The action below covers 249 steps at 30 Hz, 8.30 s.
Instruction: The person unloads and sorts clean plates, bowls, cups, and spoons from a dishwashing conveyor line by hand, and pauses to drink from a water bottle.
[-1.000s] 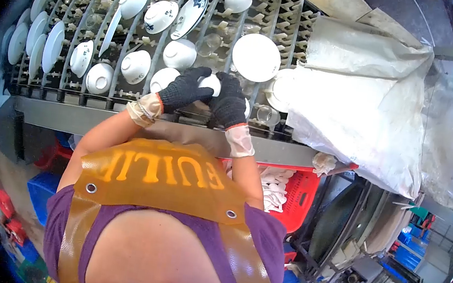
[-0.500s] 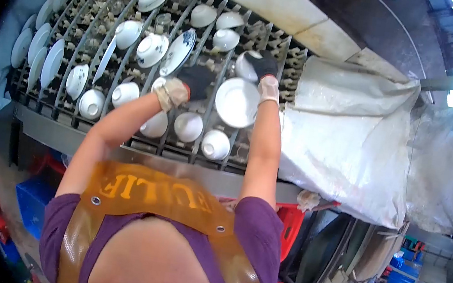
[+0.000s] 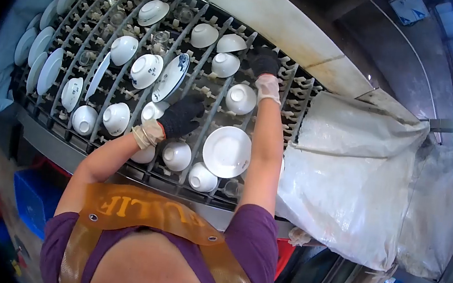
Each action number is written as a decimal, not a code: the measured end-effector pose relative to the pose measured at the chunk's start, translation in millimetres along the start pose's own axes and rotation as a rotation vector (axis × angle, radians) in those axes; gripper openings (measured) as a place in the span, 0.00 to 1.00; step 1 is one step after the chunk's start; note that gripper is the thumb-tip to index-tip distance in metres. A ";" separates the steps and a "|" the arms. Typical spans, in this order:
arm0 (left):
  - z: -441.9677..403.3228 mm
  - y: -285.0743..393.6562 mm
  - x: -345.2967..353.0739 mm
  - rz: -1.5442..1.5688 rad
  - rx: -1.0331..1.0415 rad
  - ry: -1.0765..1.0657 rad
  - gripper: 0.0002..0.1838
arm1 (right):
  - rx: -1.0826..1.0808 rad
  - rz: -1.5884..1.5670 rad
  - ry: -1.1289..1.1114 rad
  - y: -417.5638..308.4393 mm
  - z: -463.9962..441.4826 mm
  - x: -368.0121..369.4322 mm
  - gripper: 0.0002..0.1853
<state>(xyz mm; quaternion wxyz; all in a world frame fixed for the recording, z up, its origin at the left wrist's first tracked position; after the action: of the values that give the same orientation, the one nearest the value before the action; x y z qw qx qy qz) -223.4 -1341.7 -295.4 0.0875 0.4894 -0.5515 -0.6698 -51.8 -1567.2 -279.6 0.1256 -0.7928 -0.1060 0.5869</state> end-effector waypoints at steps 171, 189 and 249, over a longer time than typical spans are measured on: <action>227.4 89.3 136.5 -0.574 0.024 0.710 0.13 | 0.181 -0.409 0.124 165.7 318.2 -64.4 0.15; 204.7 121.3 158.0 -0.514 0.071 0.661 0.11 | 0.070 -0.164 -0.053 155.9 461.5 -73.8 0.18; 169.9 160.9 252.9 -0.543 0.065 0.676 0.11 | 0.303 0.118 -0.139 353.7 455.1 -148.5 0.25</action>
<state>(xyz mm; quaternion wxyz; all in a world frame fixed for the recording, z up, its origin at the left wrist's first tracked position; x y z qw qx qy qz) -547.1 -1457.4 -319.0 0.0683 0.8112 -0.3638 -0.4528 -523.0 -1914.7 -387.1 0.2012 -0.7272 0.0218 0.6559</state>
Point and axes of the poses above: each hand's wrist, its own z-axis away from the middle knuckle, its own x-axis out of the palm, y = z × x, the point moved 8 cm from there along -z, towards the middle knuckle, and after that the axes turned 12 degrees about z, right-handed, at the moved point
